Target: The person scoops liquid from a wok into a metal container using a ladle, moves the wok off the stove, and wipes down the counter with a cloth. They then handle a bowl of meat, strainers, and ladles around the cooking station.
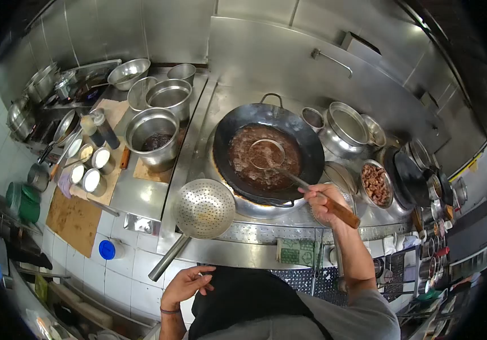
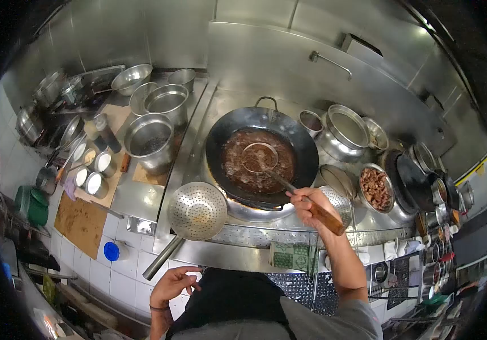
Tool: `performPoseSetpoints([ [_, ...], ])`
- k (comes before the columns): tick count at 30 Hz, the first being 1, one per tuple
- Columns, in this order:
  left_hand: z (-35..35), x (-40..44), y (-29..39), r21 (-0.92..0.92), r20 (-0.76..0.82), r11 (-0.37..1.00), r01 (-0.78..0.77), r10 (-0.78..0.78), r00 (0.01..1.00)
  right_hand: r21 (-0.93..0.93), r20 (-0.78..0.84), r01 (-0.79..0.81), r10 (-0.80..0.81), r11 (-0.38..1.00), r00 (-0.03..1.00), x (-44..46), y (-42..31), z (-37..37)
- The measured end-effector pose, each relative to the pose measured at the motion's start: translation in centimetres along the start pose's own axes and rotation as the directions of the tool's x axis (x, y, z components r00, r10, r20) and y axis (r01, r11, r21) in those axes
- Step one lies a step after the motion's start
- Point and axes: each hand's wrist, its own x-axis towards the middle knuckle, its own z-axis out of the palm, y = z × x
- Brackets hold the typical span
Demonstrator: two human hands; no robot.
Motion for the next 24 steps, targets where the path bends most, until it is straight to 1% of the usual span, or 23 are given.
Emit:
performPoseSetpoints([
  [3, -0.6, -0.8, -0.4, -0.037, -0.039, 0.999, -0.033, 0.032, 0.999, 0.024, 0.061, -0.030, 0.028, 0.999, 0.998, -0.1, -1.0, 1.2],
  [4, -1.0, -0.9, -0.6, -0.049, -0.064, 0.997, -0.054, 0.051, 0.997, 0.021, 0.103, -0.007, 0.005, 1.000, 0.995, -0.1, -1.3, 1.5],
  [7, -1.9, -1.7, -1.7, -0.099, -0.136, 0.994, -0.043, 0.029, 0.990, 0.037, 0.136, -0.008, 0.003, 0.999, 0.991, -0.9, -1.7, 4.1],
  [8, -2.2, -2.0, -2.4, -0.119, -0.150, 0.991, -0.058, 0.039, 0.988, 0.091, 0.170, -0.040, 0.024, 0.995, 0.985, -1.1, -1.7, 5.1],
  [11, -2.9, -2.7, -4.0, -0.151, -0.203, 0.984, -0.090, 0.058, 0.977, 0.038, 0.195, -0.050, 0.042, 0.998, 0.980, -0.9, -2.1, 8.1],
  [12, -3.1, -3.0, -4.0, -0.145, -0.219, 0.985, -0.093, 0.060, 0.974, -0.062, 0.203, -0.028, 0.040, 0.998, 0.978, -0.7, -2.2, 9.3],
  [15, -4.1, -3.3, -4.0, -0.146, -0.258, 0.984, -0.105, 0.064, 0.964, -0.061, 0.209, -0.033, 0.045, 0.998, 0.977, -0.3, -1.5, 13.6],
  [16, -4.3, -3.8, -4.3, -0.149, -0.266, 0.984, -0.099, 0.057, 0.962, -0.112, 0.209, -0.032, 0.055, 0.993, 0.976, 0.3, -1.6, 14.6],
  [19, -4.9, -4.7, -4.8, -0.127, -0.320, 0.981, -0.148, 0.100, 0.942, -0.080, 0.250, -0.101, 0.118, 0.992, 0.961, 2.0, -0.5, 18.6],
  [20, -5.0, -5.1, -4.8, -0.134, -0.332, 0.980, -0.149, 0.097, 0.938, -0.072, 0.294, -0.152, 0.167, 0.986, 0.941, 3.1, -0.5, 19.4],
  [23, -5.4, -6.1, -4.9, -0.148, -0.368, 0.975, -0.166, 0.102, 0.924, -0.115, 0.358, -0.216, 0.243, 0.970, 0.901, 7.2, 0.2, 21.6],
  [24, -5.4, -6.4, -5.3, -0.152, -0.376, 0.973, -0.171, 0.103, 0.921, -0.175, 0.350, -0.194, 0.245, 0.965, 0.904, 8.6, 0.8, 22.0],
])
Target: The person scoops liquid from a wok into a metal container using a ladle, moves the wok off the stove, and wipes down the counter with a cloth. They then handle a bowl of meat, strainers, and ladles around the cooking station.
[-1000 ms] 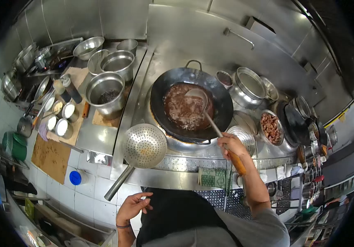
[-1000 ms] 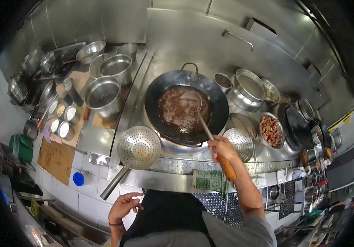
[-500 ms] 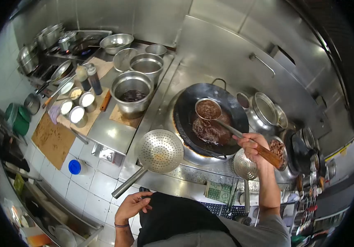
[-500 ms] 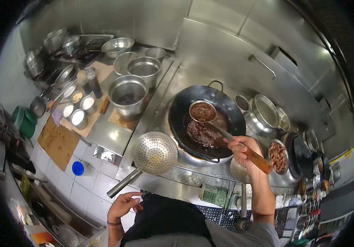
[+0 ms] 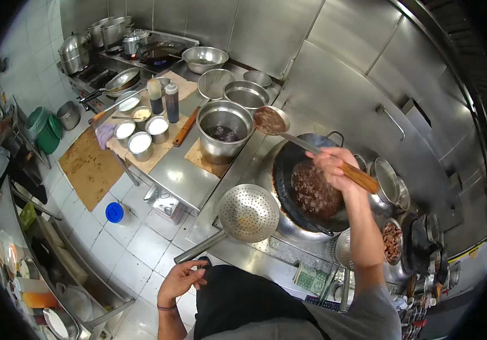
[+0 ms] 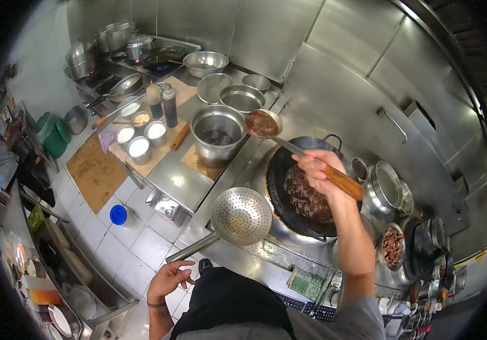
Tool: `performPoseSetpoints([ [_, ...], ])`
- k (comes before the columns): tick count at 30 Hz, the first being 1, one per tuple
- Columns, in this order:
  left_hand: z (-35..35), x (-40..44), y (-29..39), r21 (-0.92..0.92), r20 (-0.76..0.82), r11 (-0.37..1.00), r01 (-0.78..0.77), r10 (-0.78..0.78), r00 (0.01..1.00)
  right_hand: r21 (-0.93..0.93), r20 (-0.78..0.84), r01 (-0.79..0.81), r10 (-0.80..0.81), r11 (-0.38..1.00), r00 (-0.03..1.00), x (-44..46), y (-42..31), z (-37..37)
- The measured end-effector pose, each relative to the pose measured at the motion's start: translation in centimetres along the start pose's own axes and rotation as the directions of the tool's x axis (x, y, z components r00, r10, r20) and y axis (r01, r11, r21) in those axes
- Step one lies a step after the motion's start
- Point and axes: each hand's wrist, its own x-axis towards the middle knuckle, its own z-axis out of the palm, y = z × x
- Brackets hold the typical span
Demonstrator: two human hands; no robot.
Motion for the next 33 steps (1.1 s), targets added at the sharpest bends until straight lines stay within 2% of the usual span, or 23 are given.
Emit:
performPoseSetpoints([
  [2, -0.2, 0.0, 0.0, -0.007, -0.015, 1.000, -0.021, 0.021, 1.000, -0.135, -0.006, 0.001, -0.002, 0.991, 1.000, 3.4, 0.5, 0.6],
  [3, -0.1, -0.2, -0.1, -0.011, -0.016, 1.000, -0.024, 0.024, 1.000, -0.268, -0.038, 0.042, -0.054, 0.962, 0.998, 4.7, 1.3, 1.0],
  [4, -0.1, -0.1, -0.1, -0.013, -0.017, 0.999, -0.030, 0.030, 0.999, -0.469, -0.028, 0.170, -0.207, 0.867, 0.978, 4.8, 3.2, 1.4],
  [5, 0.0, -0.1, -0.1, -0.004, -0.011, 1.000, -0.029, 0.029, 1.000, -0.643, 0.017, 0.277, -0.348, 0.714, 0.937, 5.1, 4.9, 1.9],
  [7, 0.7, 0.5, -0.1, 0.015, 0.001, 0.999, -0.037, 0.037, 0.999, -0.754, -0.069, 0.174, -0.339, 0.634, 0.938, 7.7, 5.6, 2.2],
  [8, 1.1, 0.9, 0.0, 0.011, 0.008, 0.999, -0.050, 0.050, 0.999, -0.857, -0.037, 0.178, -0.402, 0.484, 0.915, 7.7, 6.3, 2.2],
  [9, 1.4, 1.7, -0.1, 0.037, 0.025, 0.998, -0.045, 0.044, 0.999, -0.923, 0.032, 0.192, -0.429, 0.335, 0.903, 7.8, 6.6, 1.9],
  [11, 1.9, 2.5, -0.6, 0.089, 0.054, 0.996, -0.019, 0.014, 0.998, -0.972, 0.090, 0.180, -0.464, 0.154, 0.881, 7.1, 6.8, 1.0],
  [14, 3.5, 3.1, 0.7, 0.169, 0.104, 0.986, -0.009, -0.008, 0.995, -0.981, 0.176, 0.191, -0.550, -0.031, 0.816, 3.9, 6.6, -0.9],
  [17, 4.4, 3.6, 0.8, 0.203, 0.140, 0.979, 0.022, -0.052, 0.989, -0.985, 0.139, 0.172, -0.614, -0.006, 0.777, -0.3, 5.5, -3.1],
  [19, 5.0, 4.0, 0.6, 0.218, 0.157, 0.975, 0.031, -0.066, 0.985, -0.972, 0.087, 0.206, -0.642, 0.113, 0.762, -3.2, 4.5, -5.5],
  [21, 5.4, 4.0, 0.2, 0.238, 0.163, 0.971, 0.032, -0.073, 0.984, -0.979, 0.016, 0.151, -0.685, 0.138, 0.729, -6.5, 4.3, -7.4],
  [25, 6.1, 4.2, 0.7, 0.263, 0.159, 0.963, 0.064, -0.109, 0.981, -0.997, -0.059, 0.006, -0.761, 0.082, 0.647, -10.2, 3.7, -15.0],
  [28, 6.8, 4.4, 1.4, 0.256, 0.172, 0.962, 0.090, -0.137, 0.975, -0.991, -0.133, -0.058, -0.836, 0.121, 0.532, -12.7, 5.6, -17.7],
  [31, 7.3, 5.3, 1.4, 0.277, 0.217, 0.956, 0.092, -0.156, 0.964, -0.962, -0.236, -0.026, -0.775, 0.273, 0.586, -14.0, 6.7, -20.1],
  [33, 8.0, 5.9, 1.4, 0.308, 0.244, 0.949, 0.065, -0.145, 0.959, -0.888, -0.346, 0.018, -0.694, 0.459, 0.631, -14.5, 7.6, -20.1],
])
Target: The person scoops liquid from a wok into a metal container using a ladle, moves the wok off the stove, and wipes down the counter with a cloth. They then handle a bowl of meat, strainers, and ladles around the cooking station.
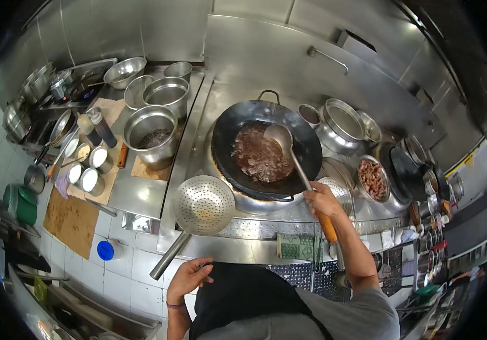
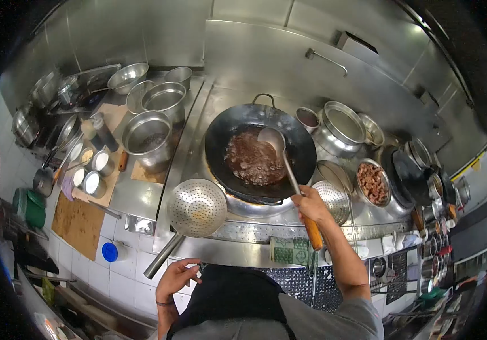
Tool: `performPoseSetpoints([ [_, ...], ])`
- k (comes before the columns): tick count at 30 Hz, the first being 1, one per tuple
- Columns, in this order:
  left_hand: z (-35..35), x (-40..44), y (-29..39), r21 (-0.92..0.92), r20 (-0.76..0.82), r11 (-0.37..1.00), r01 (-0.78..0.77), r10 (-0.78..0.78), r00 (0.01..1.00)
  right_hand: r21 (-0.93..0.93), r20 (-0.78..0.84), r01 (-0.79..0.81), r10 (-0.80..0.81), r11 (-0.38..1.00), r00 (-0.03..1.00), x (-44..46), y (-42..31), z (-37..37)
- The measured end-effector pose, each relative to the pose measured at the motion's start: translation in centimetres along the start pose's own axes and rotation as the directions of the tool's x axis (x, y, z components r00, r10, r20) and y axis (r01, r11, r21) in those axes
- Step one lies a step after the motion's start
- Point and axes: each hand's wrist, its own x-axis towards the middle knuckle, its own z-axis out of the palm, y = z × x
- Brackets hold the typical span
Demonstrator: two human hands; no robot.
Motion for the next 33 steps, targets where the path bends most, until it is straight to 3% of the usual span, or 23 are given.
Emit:
performPoseSetpoints([
  [2, 0.1, 0.9, 0.1, 0.023, 0.023, 1.000, -0.020, 0.020, 1.000, 0.143, 0.091, -0.123, 0.111, 0.982, 0.990, -0.8, -1.5, 0.1],
  [3, 0.2, 1.3, 0.0, 0.026, 0.042, 0.999, -0.024, 0.023, 0.999, 0.301, 0.161, -0.186, 0.143, 0.935, 0.977, -0.9, -1.6, -0.1],
  [7, 0.2, 1.8, 1.1, 0.071, 0.084, 0.997, -0.023, 0.017, 0.996, 0.695, 0.383, -0.460, 0.258, 0.552, 0.887, -0.7, -3.4, -0.5],
  [10, -0.2, 1.6, 0.5, 0.057, 0.068, 0.998, -0.023, 0.019, 0.997, 0.735, 0.532, -0.580, 0.233, 0.352, 0.814, -0.1, -4.8, -1.2],
  [23, -4.2, -2.0, -2.8, -0.091, -0.152, 0.993, -0.077, 0.062, 0.986, 0.686, 0.548, -0.534, 0.132, 0.493, 0.826, 0.9, -17.0, 3.6],
  [27, -5.1, -3.0, -3.7, -0.099, -0.205, 0.991, -0.090, 0.068, 0.976, 0.636, 0.650, -0.597, 0.078, 0.489, 0.756, 2.7, -20.7, 7.8],
  [33, -5.7, -4.6, -3.7, -0.131, -0.259, 0.984, -0.118, 0.081, 0.962, 0.493, 0.736, -0.509, -0.027, 0.706, 0.676, 7.6, -22.1, 15.9],
])
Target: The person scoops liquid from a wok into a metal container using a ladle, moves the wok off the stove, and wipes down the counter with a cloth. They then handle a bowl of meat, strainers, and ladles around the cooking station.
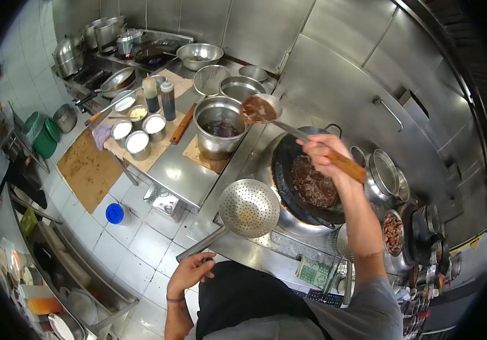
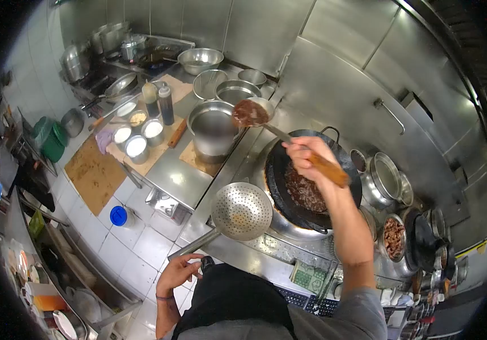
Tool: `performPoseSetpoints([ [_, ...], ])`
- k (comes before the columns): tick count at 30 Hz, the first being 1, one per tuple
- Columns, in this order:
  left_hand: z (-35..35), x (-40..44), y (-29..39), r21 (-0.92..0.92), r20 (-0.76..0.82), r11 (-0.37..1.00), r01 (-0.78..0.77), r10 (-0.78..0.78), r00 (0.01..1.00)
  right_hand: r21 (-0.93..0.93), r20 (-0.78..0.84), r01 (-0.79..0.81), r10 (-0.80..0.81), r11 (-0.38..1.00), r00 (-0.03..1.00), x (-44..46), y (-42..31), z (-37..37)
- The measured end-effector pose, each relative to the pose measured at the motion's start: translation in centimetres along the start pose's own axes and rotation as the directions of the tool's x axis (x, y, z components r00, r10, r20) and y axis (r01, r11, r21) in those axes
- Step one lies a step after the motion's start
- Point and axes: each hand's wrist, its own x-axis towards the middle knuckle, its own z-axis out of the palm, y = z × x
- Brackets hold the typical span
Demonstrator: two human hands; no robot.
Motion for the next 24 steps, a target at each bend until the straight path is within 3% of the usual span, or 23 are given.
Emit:
performPoseSetpoints([
  [1, 0.0, -0.1, 0.3, -0.002, -0.009, 1.000, -0.013, 0.013, 1.000, -0.034, -0.022, 0.046, -0.047, 0.998, 0.999, 1.4, 0.9, 0.2],
  [4, 0.0, -1.0, 0.6, 0.019, -0.018, 1.000, 0.005, -0.004, 1.000, -0.436, -0.115, 0.158, -0.229, 0.886, 0.967, 4.3, 3.6, 1.8],
  [5, 0.0, -1.0, 0.7, 0.033, -0.017, 0.999, 0.015, -0.014, 1.000, -0.505, -0.207, 0.108, -0.242, 0.856, 0.948, 4.8, 4.4, 3.0],
  [8, 0.3, -0.6, 0.2, 0.009, 0.000, 1.000, -0.004, 0.004, 1.000, -0.840, -0.082, 0.115, -0.334, 0.531, 0.939, 4.8, 5.5, 2.4],
  [11, 1.1, -0.1, 0.4, 0.020, 0.015, 1.000, 0.019, -0.019, 1.000, -0.919, 0.044, 0.214, -0.451, 0.332, 0.891, 3.1, 6.2, 0.0],
  [12, 1.3, 0.2, 0.4, 0.044, 0.025, 0.999, 0.012, -0.013, 1.000, -0.944, 0.029, 0.179, -0.472, 0.276, 0.881, 2.3, 6.0, -1.1],
  [15, 2.2, 0.5, 0.3, 0.093, 0.057, 0.996, 0.010, -0.015, 0.998, -0.931, -0.026, 0.193, -0.586, 0.309, 0.810, -1.3, 5.9, -3.5],
  [16, 2.6, 0.5, 0.8, 0.097, 0.071, 0.995, 0.017, -0.024, 0.997, -0.907, -0.073, 0.190, -0.584, 0.376, 0.809, -3.2, 5.7, -3.7],
  [19, 3.8, 0.8, 0.7, 0.130, 0.092, 0.991, 0.026, -0.039, 0.995, -0.907, -0.119, 0.159, -0.598, 0.390, 0.792, -7.7, 5.0, -7.0],
  [24, 5.8, 1.0, 0.1, 0.139, 0.141, 0.988, 0.060, -0.080, 0.987, -0.942, -0.290, -0.067, -0.695, 0.330, 0.658, -12.7, 7.3, -16.2],
])
